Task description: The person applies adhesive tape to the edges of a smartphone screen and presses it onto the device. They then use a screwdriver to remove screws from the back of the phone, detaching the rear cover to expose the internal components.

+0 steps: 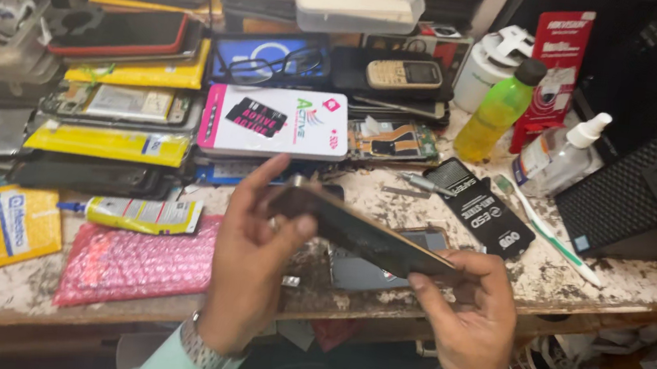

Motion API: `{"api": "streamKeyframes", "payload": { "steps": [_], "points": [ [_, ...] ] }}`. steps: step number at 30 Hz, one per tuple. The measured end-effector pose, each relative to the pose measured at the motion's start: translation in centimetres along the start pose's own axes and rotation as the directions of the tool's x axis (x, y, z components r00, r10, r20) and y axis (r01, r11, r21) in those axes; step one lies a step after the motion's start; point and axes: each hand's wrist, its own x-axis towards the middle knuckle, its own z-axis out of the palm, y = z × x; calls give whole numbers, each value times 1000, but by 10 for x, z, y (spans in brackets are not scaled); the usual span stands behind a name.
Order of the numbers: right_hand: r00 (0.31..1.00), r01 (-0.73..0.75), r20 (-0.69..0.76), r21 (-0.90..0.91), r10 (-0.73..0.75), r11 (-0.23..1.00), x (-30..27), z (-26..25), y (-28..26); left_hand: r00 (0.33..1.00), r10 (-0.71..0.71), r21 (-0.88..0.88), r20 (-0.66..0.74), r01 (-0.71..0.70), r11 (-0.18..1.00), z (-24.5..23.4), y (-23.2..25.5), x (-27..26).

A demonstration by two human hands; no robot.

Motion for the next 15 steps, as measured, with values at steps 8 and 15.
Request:
{"api": "streamKeyframes", "payload": {
  "steps": [8,15],
  "points": [
    [972,228,97,-186,-213,956,-22,41,-15,985,-140,-363,-102,94,927,2,0,7],
    [872,402,440,-399,-213,824,0,61,-38,972,4,-351,-234,-88,932,-25,17,4]
  ]
}}
